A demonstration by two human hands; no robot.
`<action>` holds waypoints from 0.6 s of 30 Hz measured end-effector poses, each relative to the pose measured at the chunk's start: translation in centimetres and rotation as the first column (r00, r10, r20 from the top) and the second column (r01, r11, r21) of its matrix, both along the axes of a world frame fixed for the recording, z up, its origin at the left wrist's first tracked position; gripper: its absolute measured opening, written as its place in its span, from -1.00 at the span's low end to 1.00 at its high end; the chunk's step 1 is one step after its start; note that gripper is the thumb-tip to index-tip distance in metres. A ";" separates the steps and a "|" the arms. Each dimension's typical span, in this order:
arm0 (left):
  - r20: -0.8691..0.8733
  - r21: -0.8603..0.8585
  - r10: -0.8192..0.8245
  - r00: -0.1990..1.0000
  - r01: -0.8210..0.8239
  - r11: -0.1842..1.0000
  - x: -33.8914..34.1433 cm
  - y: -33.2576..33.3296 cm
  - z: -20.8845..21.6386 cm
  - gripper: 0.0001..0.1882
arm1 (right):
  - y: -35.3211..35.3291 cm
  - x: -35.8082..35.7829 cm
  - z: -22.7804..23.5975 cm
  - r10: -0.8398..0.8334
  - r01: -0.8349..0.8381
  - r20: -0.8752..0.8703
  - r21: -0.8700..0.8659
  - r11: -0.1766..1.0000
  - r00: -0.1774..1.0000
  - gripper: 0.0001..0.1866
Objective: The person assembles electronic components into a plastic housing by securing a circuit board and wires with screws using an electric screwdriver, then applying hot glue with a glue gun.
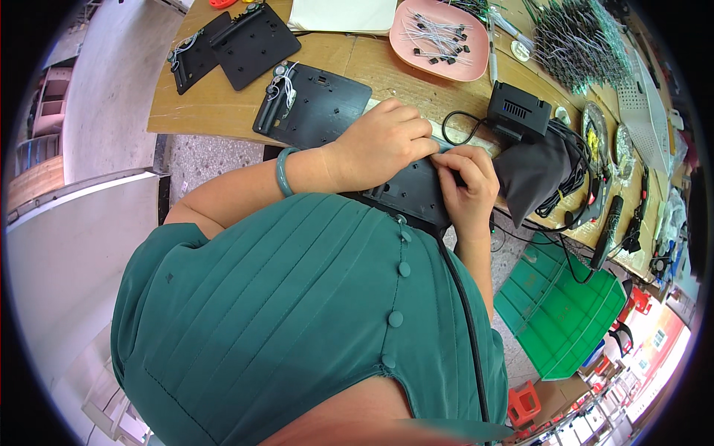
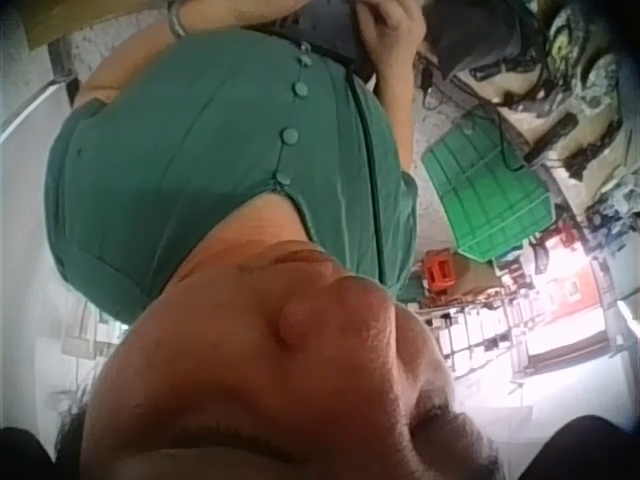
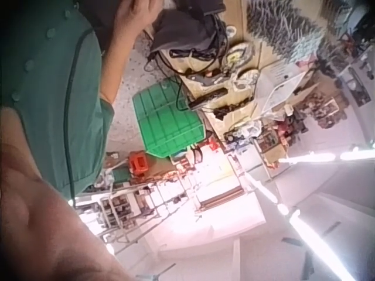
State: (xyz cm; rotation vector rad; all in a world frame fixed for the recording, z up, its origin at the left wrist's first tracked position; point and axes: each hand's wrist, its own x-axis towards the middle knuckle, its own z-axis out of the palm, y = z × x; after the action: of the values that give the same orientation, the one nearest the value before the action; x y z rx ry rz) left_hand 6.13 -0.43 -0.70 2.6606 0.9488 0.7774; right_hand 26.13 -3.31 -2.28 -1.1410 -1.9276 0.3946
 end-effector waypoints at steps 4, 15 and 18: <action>0.028 -0.019 -0.037 0.999 0.037 0.999 0.1 0.2 -0.2 -0.85 | 0.0 0.0 0.8 -0.024 0.006 -0.128 -0.138 0.990 0.991 -0.81; 0.146 -0.086 -0.024 0.989 0.036 0.996 0.1 0.1 -0.7 -0.86 | 0.2 -0.1 0.8 0.022 -0.022 -0.006 -0.122 0.992 1.000 -0.75; 0.183 -0.102 -0.004 0.983 0.023 0.994 0.2 0.0 -0.7 -0.86 | 0.2 -0.1 0.7 0.012 -0.014 -0.022 -0.118 0.993 1.000 -0.75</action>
State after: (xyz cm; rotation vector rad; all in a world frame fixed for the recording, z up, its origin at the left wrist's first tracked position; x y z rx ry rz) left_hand 6.29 -0.46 -1.44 2.4549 0.8972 0.9247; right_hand 26.01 -3.13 -1.59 -1.1956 -1.9148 0.5315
